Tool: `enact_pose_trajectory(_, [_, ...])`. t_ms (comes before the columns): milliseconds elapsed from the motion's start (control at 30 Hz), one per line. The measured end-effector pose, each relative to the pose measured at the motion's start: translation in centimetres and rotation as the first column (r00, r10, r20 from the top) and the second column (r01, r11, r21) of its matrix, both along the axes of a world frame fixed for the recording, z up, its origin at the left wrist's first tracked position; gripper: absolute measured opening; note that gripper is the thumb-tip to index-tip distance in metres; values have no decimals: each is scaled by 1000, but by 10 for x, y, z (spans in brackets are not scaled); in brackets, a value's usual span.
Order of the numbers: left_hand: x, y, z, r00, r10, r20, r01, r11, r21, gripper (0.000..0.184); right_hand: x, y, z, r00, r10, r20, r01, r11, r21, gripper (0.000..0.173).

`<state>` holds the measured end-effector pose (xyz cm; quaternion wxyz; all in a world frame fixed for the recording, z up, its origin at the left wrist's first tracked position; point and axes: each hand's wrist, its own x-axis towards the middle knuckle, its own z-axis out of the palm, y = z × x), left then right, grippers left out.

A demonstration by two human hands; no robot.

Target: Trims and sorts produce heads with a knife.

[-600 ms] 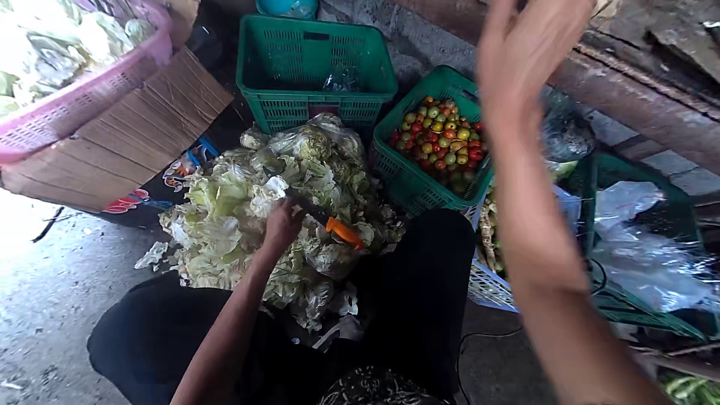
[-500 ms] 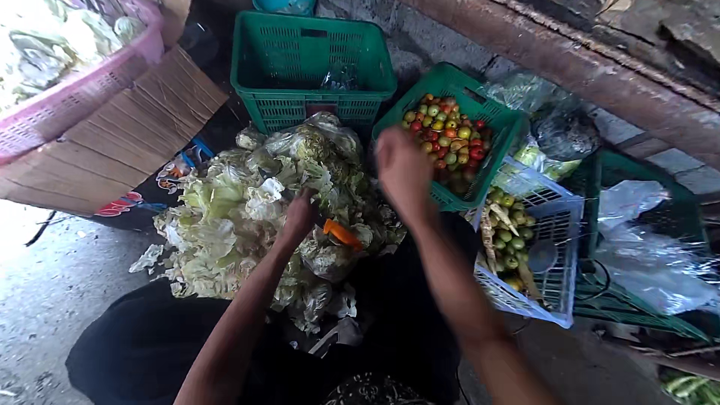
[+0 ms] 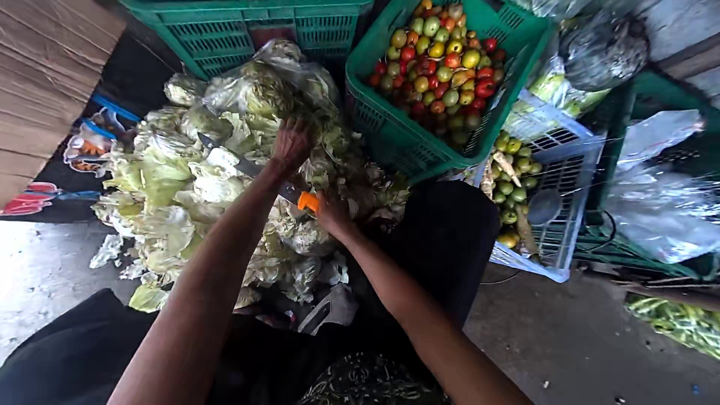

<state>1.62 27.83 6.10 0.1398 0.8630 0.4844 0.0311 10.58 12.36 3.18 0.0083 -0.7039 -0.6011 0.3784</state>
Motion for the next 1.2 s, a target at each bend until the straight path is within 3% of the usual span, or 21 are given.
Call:
enact_pose_trajectory(67, [9, 10, 24, 981, 83, -177, -91, 995, -40, 31, -7, -1, -4, 999, -3, 38, 2, 999, 35, 59])
enact_pose_trajectory(133, [18, 24, 47, 920, 233, -315, -284, 950, -127, 36, -7, 0, -12, 998, -18, 60, 15, 998, 54, 69])
enact_pose_trajectory(200, [22, 35, 55, 883, 296, -365, -360, 925, -120, 39, -6, 1, -16, 998, -20, 67, 17, 999, 34, 64])
enact_pose_trajectory(267, [23, 37, 47, 941, 190, -280, -228, 967, -111, 44, -8, 1, -19, 997, -3, 80, -1, 999, 44, 56])
enact_pose_trajectory(367, [23, 47, 19, 969, -27, -246, -14, 987, -162, 83, -14, 2, -15, 997, -18, 68, 13, 997, 72, 56])
enact_pose_trajectory(533, [45, 58, 20, 920, 27, -391, -126, 965, -229, 97, -21, -4, 0, 999, -38, 14, 37, 998, 57, 54])
enact_pose_trajectory(600, [51, 65, 16, 903, -28, -430, -88, 965, -248, 95, -24, -3, 5, 999, -44, -11, 44, 999, 3, 59])
enact_pose_trajectory(700, [55, 63, 8, 910, -25, -414, -106, 951, -289, 97, -27, -1, 15, 996, -59, -59, 57, 997, -43, 58])
enact_pose_trajectory(833, [44, 64, -11, 912, 60, -405, -207, 922, -328, 117, -29, -6, 23, 995, -5, -104, -4, 997, -83, 64])
enact_pose_trajectory(900, [32, 73, -16, 917, 123, -381, -255, 912, -320, 114, -30, -3, 24, 990, 28, -138, -41, 995, -92, 63])
enact_pose_trajectory(1033, [23, 68, -5, 916, 56, -397, -206, 915, -346, 122, -31, -2, 24, 987, 51, -154, -64, 995, -77, 59])
enact_pose_trajectory(1100, [22, 60, 0, 923, 22, -383, -149, 941, -305, 118, -33, -1, 24, 986, 61, -152, -74, 994, -77, 59])
enact_pose_trajectory(1200, [13, 51, 20, 954, 138, -266, -203, 951, -234, 108, -33, -2, 30, 985, 54, -163, -69, 994, -90, 63])
